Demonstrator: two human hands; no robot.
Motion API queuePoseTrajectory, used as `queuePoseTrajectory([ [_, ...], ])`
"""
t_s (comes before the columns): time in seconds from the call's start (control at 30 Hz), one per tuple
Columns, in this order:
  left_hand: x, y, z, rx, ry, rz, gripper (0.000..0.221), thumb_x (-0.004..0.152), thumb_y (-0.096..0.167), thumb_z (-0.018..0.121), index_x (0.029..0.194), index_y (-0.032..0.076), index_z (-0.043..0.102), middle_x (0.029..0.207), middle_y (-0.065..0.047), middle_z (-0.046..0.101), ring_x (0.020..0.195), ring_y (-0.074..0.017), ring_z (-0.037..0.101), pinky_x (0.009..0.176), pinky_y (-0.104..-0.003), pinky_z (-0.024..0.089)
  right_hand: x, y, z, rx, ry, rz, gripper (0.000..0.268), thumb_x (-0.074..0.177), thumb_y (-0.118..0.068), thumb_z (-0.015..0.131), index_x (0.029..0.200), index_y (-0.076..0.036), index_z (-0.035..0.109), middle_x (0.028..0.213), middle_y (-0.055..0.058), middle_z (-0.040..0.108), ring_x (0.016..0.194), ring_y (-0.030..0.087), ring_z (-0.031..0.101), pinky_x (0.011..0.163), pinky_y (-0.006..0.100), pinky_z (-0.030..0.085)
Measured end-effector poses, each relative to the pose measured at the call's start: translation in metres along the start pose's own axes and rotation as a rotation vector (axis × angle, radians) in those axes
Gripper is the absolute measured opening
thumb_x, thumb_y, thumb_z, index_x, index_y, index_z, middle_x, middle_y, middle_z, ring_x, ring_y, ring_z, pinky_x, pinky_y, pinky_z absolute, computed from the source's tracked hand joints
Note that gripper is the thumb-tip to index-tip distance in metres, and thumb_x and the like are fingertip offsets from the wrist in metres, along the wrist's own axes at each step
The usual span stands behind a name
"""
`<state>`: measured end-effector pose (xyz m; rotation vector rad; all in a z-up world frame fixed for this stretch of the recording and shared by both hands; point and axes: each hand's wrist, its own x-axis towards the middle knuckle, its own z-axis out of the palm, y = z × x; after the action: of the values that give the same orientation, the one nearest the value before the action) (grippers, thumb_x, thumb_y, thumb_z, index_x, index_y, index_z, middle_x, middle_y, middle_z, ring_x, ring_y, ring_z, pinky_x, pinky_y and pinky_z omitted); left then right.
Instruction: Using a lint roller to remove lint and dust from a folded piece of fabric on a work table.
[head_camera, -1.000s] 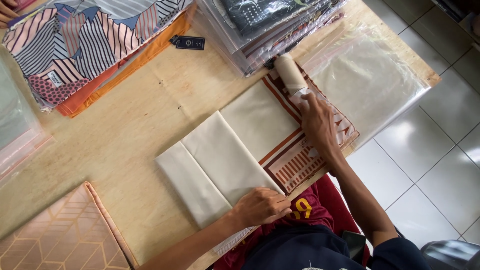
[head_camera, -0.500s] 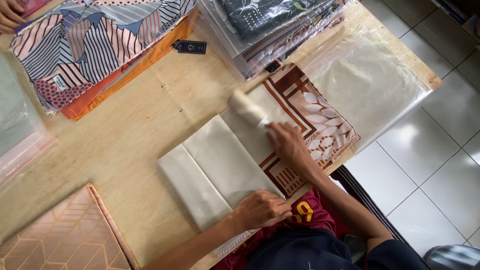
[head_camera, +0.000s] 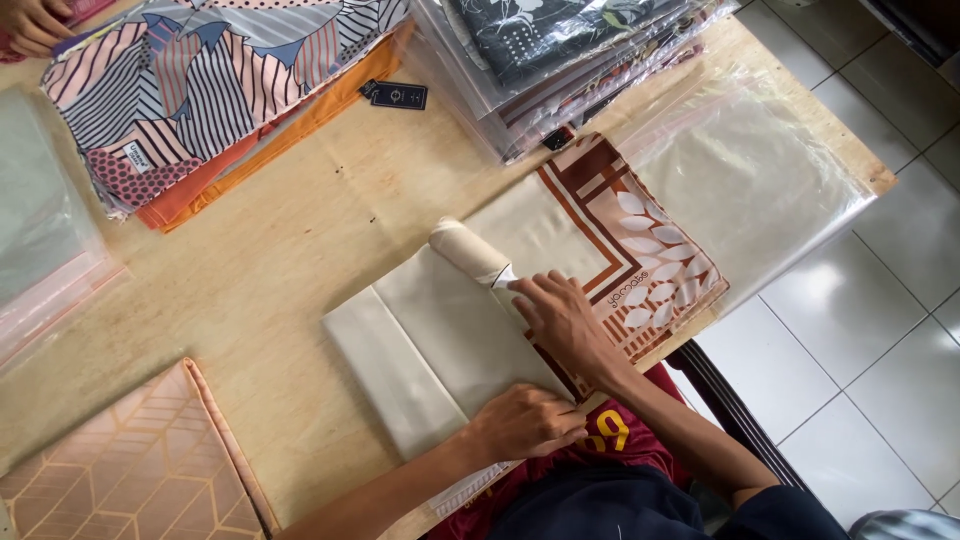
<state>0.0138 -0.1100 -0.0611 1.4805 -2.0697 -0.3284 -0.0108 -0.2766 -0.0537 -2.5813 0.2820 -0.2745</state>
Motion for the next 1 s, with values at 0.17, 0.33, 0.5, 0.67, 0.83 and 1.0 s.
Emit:
queuePoseTrajectory([
  [0.17,0.0,-0.002,-0.001,0.044,-0.021,0.011,0.018,0.099,0.019,0.074,0.088,0.008,0.064,0.072,-0.002,0.066,0.058,-0.0186,0.06,0.056,-0.034,0.052,0.018,0.025,-0.023,0.035,0.242,-0.026,0.02,0.102,-0.009,0.061,0.119,-0.001,0.068,0.105,0.018,0.073,0.085,0.028,0.07,0.07,0.038,0.061],
  [0.33,0.0,-0.002,0.003,0.057,-0.048,0.022,0.019,0.099,0.018,0.074,0.088,0.01,0.062,0.068,0.0,0.061,0.053,-0.0134,0.055,0.055,-0.03,0.052,0.025,0.077,-0.049,-0.047,0.417,0.096,0.014,0.101,0.002,0.069,0.113,0.005,0.062,0.094,0.025,0.074,0.062,0.027,0.066,0.047,0.034,0.056],
  [0.5,0.001,-0.001,-0.001,0.054,-0.022,0.023,0.016,0.098,0.019,0.074,0.091,0.009,0.064,0.073,-0.003,0.066,0.058,-0.0184,0.06,0.055,-0.033,0.051,0.019,0.046,-0.049,0.075,0.403,0.111,0.017,0.098,0.002,0.065,0.114,-0.001,0.06,0.102,0.02,0.072,0.076,0.028,0.065,0.058,0.039,0.052],
  [0.67,-0.001,-0.002,0.003,0.044,-0.024,0.011,0.017,0.098,0.02,0.075,0.089,0.009,0.066,0.074,-0.003,0.069,0.059,-0.0186,0.061,0.057,-0.033,0.053,0.009,0.024,-0.006,0.052,0.187,-0.059,0.019,0.1,-0.012,0.065,0.117,-0.004,0.068,0.099,0.013,0.073,0.078,0.021,0.065,0.068,0.035,0.053],
  [0.83,0.0,-0.002,0.003,0.027,-0.026,0.02,0.015,0.098,0.017,0.075,0.09,0.008,0.066,0.074,-0.003,0.068,0.059,-0.0172,0.061,0.058,-0.032,0.054,0.021,0.05,-0.03,0.073,0.224,-0.016,0.018,0.105,-0.014,0.057,0.116,0.0,0.064,0.107,0.023,0.072,0.087,0.033,0.072,0.071,0.043,0.063],
  [1.0,0.0,-0.002,0.003,0.032,-0.04,0.014,0.019,0.099,0.018,0.073,0.087,0.009,0.063,0.07,-0.001,0.062,0.055,-0.0163,0.056,0.054,-0.032,0.051,0.031,0.095,-0.049,-0.017,0.358,0.104,0.013,0.106,-0.005,0.061,0.116,-0.002,0.053,0.091,0.022,0.071,0.056,0.025,0.057,0.043,0.035,0.043],
])
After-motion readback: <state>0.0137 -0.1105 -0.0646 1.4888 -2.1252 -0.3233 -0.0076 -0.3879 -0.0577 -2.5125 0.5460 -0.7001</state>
